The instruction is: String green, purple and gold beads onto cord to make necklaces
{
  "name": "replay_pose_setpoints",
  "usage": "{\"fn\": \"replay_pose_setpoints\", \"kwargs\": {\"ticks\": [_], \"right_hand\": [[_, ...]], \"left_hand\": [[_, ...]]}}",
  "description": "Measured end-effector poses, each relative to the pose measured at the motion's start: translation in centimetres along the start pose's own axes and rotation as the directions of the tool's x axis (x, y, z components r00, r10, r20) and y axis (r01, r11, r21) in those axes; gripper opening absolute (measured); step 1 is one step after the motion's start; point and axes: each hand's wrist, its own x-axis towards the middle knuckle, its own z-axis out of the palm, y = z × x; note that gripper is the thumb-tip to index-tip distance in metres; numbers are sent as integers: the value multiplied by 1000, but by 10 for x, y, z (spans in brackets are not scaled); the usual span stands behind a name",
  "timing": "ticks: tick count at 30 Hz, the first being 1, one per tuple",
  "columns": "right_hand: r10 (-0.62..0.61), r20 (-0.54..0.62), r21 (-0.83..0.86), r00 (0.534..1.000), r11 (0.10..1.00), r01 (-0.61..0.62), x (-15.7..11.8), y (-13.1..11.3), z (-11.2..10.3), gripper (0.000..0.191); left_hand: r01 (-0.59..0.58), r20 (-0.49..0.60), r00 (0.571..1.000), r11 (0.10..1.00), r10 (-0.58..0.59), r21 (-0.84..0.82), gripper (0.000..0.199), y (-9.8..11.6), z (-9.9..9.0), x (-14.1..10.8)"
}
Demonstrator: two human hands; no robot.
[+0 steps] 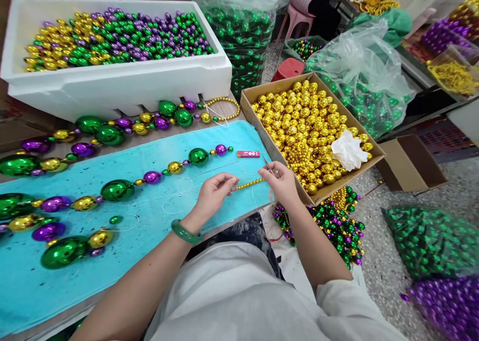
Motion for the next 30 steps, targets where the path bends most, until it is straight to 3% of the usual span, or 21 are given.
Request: {"fn": "replay_pose_setpoints", "kwargs": {"ticks": [3, 5, 8, 13, 17, 20, 23, 26, 28, 30], "right_hand": [[1, 47, -473, 999, 881, 21, 19, -6, 0, 17], [49, 161, -611, 986, 789, 60, 27, -9, 6, 24], [85, 277, -663, 957, 738, 126, 30, -10, 17, 35], [86, 146, -766, 986, 640, 58, 40, -1, 40, 28], [104, 175, -797, 979, 599, 79, 55, 6, 58, 25], [108, 173, -800, 979, 596, 76, 59, 6, 61, 24], [58, 198, -678, 979, 729, 94, 48, -2, 39, 18], [-23, 258, -414, 966, 900, 133, 20, -17, -10, 14], [-50, 279, -333, 959, 932, 145, -5, -27, -49, 17], [16, 303, -364, 953, 926, 100, -29, -33, -87, 19]], "left_hand": [[14, -9, 1000, 1000, -14, -5, 33, -7, 1, -4], [18, -10, 1000, 1000, -19, -11, 33, -10, 2, -6], [17, -19, 1000, 1000, -17, -26, 32, -14, 2, -7], [18, -32, 999, 998, -20, -60, 31, -17, 2, -7], [25, -30, 999, 996, -27, -82, 30, -20, 4, -8], [29, -33, 999, 996, -32, -85, 29, -19, 3, -9], [28, -38, 999, 995, -31, -94, 28, -17, 1, -9], [19, -54, 998, 994, -25, -104, 27, -16, -4, -7], [11, -70, 997, 993, -20, -117, 28, -17, -6, -5], [9, -85, 996, 991, -20, -135, 28, -19, -8, -2]]}}
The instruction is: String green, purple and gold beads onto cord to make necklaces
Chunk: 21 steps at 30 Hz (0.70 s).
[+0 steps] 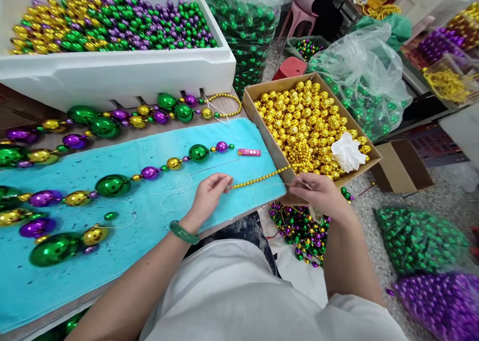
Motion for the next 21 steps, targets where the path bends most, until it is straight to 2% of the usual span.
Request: {"fn": "replay_pose_setpoints", "kwargs": {"ticks": [2, 4, 7, 9, 11, 13, 16, 18, 21], "right_hand": [[44, 82, -64, 996, 997, -39, -28, 10, -20, 20], [99, 134, -162, 986, 984, -76, -46, 22, -31, 19], [159, 89, -278, 983, 952, -129, -55, 33, -31, 23], [141, 26, -281, 990, 951, -128, -50, 30, -25, 28], [58, -23, -246, 998, 967, -62, -36, 19, -15, 32], [-70, -58, -251, 996, 966, 53, -14, 2, -1, 31], [-245, -55, -430, 968, 881, 198, 32, -18, 23, 26], [-258, 17, -540, 966, 811, 226, 65, -24, 39, 24], [-204, 161, -598, 966, 758, 260, 104, -21, 56, 22]], "left_hand": [[7, -23, 1000, 1000, -8, -27, 28, -1, -1, 3], [19, -56, 998, 998, -23, -59, 28, -1, 0, 5], [33, -84, 996, 996, -40, -88, 28, 0, 0, 6], [43, -84, 995, 995, -51, -94, 28, 1, 2, 4], [50, -75, 996, 994, -57, -92, 29, 1, 3, 1], [47, -63, 997, 997, -51, -67, 29, 0, 4, -3], [31, -51, 998, 1000, -31, 4, 29, -2, 6, -9], [12, -47, 999, 998, -9, 61, 28, -2, 6, -12], [-10, -53, 998, 993, 17, 119, 26, -1, 3, -15]]}}
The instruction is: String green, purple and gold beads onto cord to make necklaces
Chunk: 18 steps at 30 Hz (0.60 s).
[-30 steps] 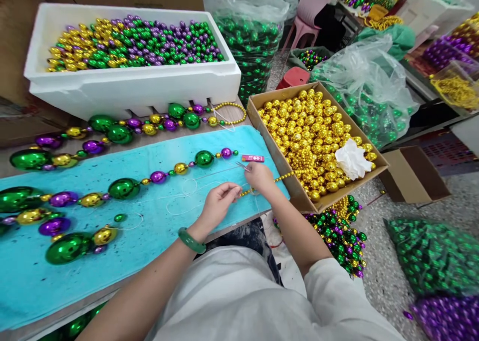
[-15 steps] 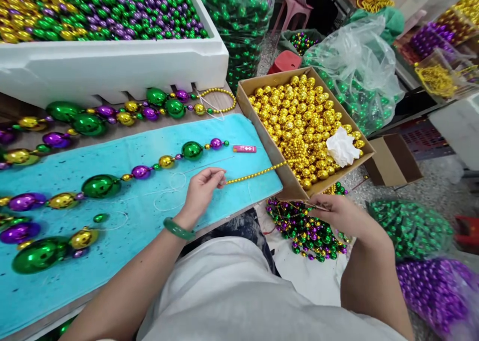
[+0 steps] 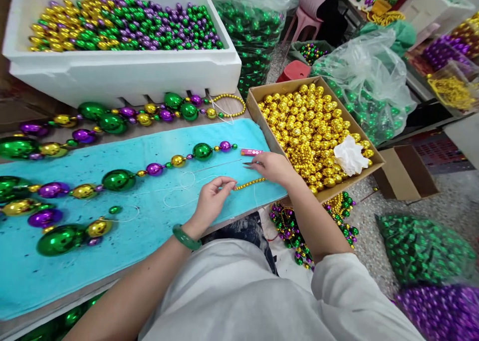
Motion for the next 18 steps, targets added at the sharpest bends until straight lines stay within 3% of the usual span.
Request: {"fn": "replay_pose_setpoints", "kwargs": {"ticks": [3, 5, 7, 9, 12, 18], "right_hand": [[-40, -99, 58, 994, 997, 46, 14, 4, 15, 19], [-26, -205, 290, 978, 953, 86, 11, 0, 25, 17], [-6, -144, 607, 990, 789, 93, 2, -10, 37, 17], [-24, 8, 833, 1000, 553, 7, -7, -23, 50, 23], [-4, 124, 933, 992, 341, -115, -17, -38, 66, 28], [126, 82, 938, 989, 327, -119, -15, -45, 70, 28]], "left_hand": [[-61, -35, 998, 998, 61, 20, 22, 1, -3, 0], [-140, -76, 987, 990, 142, 33, 18, 2, -4, 1], [-185, -112, 976, 982, 188, 39, 16, 1, -2, 2], [-189, -135, 972, 981, 192, 32, 15, 0, 0, 3], [-208, -155, 966, 978, 206, 6, 14, -3, 3, 4], [-229, -122, 964, 971, 237, 75, 11, -5, -1, 6]]}}
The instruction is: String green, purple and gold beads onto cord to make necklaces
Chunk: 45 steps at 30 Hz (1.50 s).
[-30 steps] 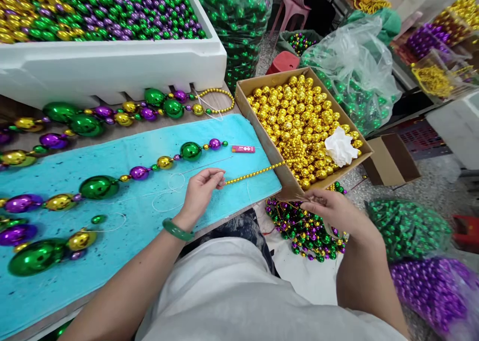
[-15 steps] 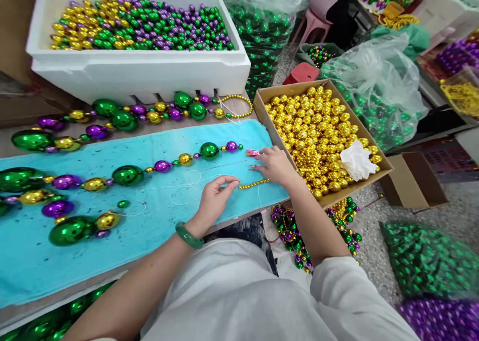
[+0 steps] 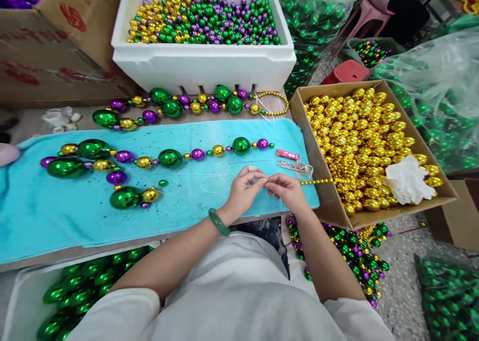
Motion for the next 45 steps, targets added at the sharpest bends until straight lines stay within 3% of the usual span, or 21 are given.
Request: {"fn": "replay_pose_setpoints", "kwargs": {"ticks": [2, 5, 9, 12, 15, 19, 22, 29, 34, 38, 42, 45], "right_hand": [[2, -12, -2, 1000, 1000, -2, 2, -1, -1, 28], [3, -76, 10, 997, 1000, -3, 2, 0, -3, 26], [-19, -169, 22, 985, 999, 23, 2, 2, -7, 22], [-27, -214, 26, 977, 999, 33, 3, 4, -8, 20], [-31, -231, 17, 972, 999, 36, 4, 6, -8, 19], [-36, -233, 24, 972, 999, 43, 5, 6, -7, 19], [-38, -233, 35, 972, 998, 47, 6, 7, -5, 17], [-15, -209, 61, 978, 998, 28, 7, 9, 0, 18], [-14, -196, 63, 981, 998, 27, 9, 9, 3, 17], [-26, -194, 60, 981, 997, 38, 9, 8, 0, 17], [-34, -203, 54, 979, 997, 46, 9, 9, -2, 17], [-40, -203, 61, 978, 997, 53, 10, 10, -2, 16]], "left_hand": [[-23, 46, 999, 998, 20, 62, 12, 1, -11, 4], [-122, 87, 991, 955, 102, 270, 15, 2, -42, 13], [-173, 55, 983, 783, 175, 598, 18, 2, -94, 20], [-179, 72, 979, 634, 191, 752, 21, -2, -120, 15], [-234, 139, 965, 493, 223, 838, 23, -9, -130, 9], [-388, 337, 918, 290, 210, 875, 26, -18, -129, 5], [-447, 410, 891, 217, 196, 868, 28, -21, -128, 6], [-427, 392, 904, 297, 173, 854, 22, -24, -114, 7], [-332, 296, 943, 324, 154, 886, 22, -31, -97, 9], [-337, 266, 941, 485, 210, 807, 21, -16, -103, 2], [-387, 431, 896, 668, 109, 635, 21, 12, -126, -17], [-393, 563, 823, 639, -76, 661, 22, 18, -145, -30]]}}
